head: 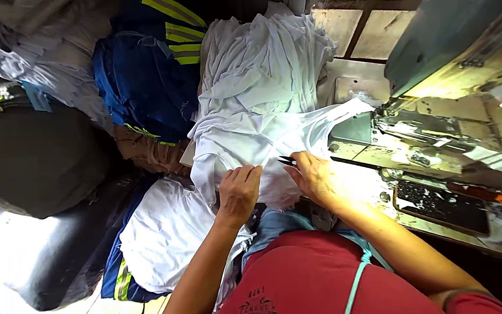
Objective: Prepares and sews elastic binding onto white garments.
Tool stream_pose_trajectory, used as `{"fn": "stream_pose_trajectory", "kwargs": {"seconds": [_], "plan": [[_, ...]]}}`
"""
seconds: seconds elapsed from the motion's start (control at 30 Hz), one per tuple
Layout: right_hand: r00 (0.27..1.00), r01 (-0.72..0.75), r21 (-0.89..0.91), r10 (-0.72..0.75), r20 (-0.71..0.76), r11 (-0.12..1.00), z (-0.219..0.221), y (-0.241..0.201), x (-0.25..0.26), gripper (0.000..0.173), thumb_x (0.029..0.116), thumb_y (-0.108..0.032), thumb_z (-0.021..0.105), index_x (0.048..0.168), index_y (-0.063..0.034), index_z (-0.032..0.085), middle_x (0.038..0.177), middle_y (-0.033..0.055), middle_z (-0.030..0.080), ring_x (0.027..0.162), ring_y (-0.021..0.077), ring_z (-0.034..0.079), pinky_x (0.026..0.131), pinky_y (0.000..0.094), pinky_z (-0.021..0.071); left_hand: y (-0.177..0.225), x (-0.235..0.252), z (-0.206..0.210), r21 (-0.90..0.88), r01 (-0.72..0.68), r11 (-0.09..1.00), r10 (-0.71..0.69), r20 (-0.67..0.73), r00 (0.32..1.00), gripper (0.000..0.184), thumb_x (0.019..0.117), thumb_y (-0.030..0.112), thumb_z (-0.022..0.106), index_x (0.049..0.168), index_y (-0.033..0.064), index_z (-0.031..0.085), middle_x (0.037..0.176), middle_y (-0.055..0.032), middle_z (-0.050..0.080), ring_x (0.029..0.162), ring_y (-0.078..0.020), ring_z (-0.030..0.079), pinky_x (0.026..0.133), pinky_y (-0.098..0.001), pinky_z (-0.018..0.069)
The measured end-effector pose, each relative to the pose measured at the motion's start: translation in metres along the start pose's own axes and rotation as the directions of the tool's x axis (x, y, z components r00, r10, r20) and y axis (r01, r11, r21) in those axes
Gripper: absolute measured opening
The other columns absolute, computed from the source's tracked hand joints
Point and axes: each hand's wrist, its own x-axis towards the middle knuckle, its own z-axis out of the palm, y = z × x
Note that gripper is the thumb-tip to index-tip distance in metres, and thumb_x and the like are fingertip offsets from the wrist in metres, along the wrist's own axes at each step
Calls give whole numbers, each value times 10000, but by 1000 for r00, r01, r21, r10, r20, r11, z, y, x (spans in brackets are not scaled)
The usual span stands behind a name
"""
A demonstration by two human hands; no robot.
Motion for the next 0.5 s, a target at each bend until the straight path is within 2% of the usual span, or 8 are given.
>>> {"fn": "stream_pose_trajectory", "kwargs": {"seconds": [0.13,0.3,0.5], "plan": [[995,97,-112,-98,-7,989,19,-10,13,200,995,-154,581,874,-5,637,727,133,610,593,296,644,465,387,487,8,-4,-2,-18,-17,1000,16,-29,999,199,942,64,596,948,36,793,873,-138,749,770,-266,729,655,-388,561],[989,144,-86,-145,-5,986,25,-20,12,175,972,-123,598,853,1,633,704,133,592,576,290,631,453,370,471,13,-8,1,-45,-32,998,30,-48,998,178,938,77,618,931,45,793,852,-123,742,743,-248,715,635,-365,546],[995,96,-137,-93,30,986,22,-31,-2,214,975,-136,591,820,4,638,673,134,590,554,285,631,441,364,462,13,-11,-3,-63,-31,998,26,-65,998,191,955,75,601,932,43,788,878,-124,753,766,-238,719,664,-347,549]]}}
